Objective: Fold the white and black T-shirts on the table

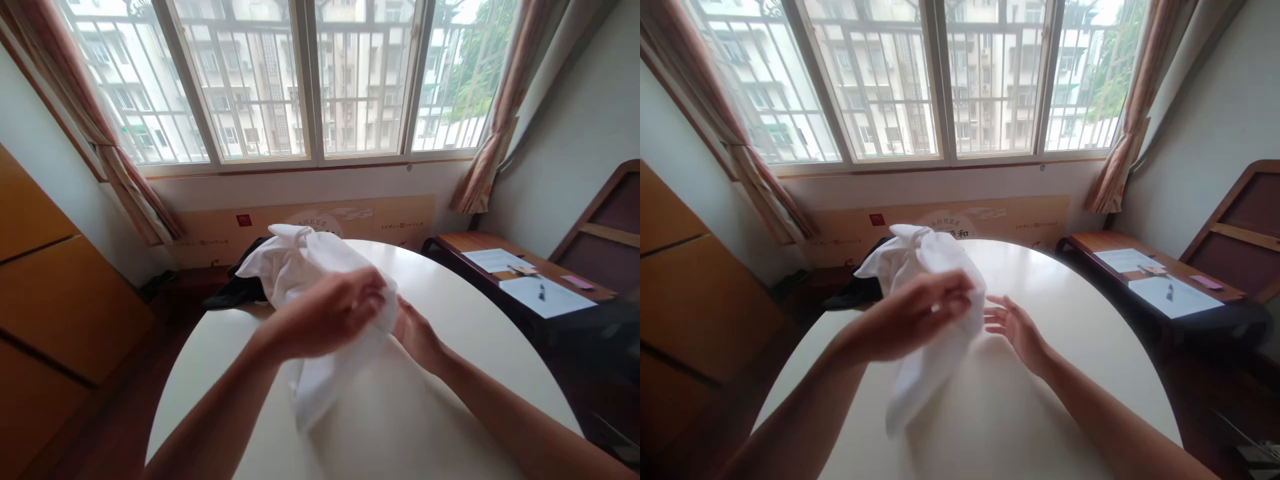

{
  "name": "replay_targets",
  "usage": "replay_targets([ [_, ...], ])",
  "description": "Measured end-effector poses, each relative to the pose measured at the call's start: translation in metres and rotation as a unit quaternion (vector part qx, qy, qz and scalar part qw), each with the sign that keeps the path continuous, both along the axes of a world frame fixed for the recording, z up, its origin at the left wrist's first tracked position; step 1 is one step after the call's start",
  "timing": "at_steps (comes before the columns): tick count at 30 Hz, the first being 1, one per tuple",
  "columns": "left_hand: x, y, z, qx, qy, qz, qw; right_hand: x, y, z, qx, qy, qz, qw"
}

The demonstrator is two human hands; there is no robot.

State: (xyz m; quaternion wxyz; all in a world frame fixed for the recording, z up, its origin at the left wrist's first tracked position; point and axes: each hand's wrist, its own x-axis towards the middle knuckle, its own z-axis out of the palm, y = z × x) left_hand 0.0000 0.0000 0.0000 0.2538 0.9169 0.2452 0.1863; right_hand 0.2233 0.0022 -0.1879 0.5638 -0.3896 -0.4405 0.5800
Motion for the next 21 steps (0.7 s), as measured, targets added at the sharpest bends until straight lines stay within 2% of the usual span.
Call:
replay_targets([
  [2,0.006,-0.022,0.000,-0.089,0.142,-0.103,0.980,0.005,-0.001,0.004,-0.047,0.088,0.022,0.995],
  [4,0.005,-0.026,-0.001,-0.126,0.237,-0.119,0.956,0.010,-0.001,0.004,-0.079,0.099,0.040,0.991],
  [5,0.002,-0.020,-0.002,-0.123,0.247,-0.102,0.956,0.012,-0.002,0.002,-0.086,0.078,0.046,0.992],
  [7,-0.008,0.003,-0.008,-0.084,0.222,-0.023,0.971,0.012,-0.002,-0.003,-0.085,0.001,0.068,0.994],
  [9,-0.019,0.036,-0.019,-0.030,0.218,0.095,0.971,0.008,-0.004,-0.006,-0.071,-0.082,0.095,0.990],
  [11,-0.031,0.070,-0.035,0.025,0.264,0.216,0.940,0.006,-0.006,-0.003,-0.055,-0.132,0.124,0.982],
  [13,-0.039,0.096,-0.050,0.039,0.310,0.259,0.914,0.009,-0.009,0.006,-0.032,-0.139,0.142,0.979],
  [16,-0.040,0.111,-0.064,-0.032,0.342,0.197,0.918,0.028,-0.014,0.019,-0.004,-0.103,0.187,0.977],
  [19,-0.033,0.107,-0.062,-0.087,0.365,0.115,0.920,0.048,-0.016,0.022,-0.009,-0.041,0.292,0.955],
  [20,-0.030,0.104,-0.059,-0.096,0.372,0.102,0.918,0.052,-0.014,0.021,-0.006,-0.036,0.289,0.957],
  [21,-0.028,0.102,-0.057,-0.100,0.375,0.100,0.916,0.053,-0.011,0.018,0.003,-0.052,0.247,0.968],
])
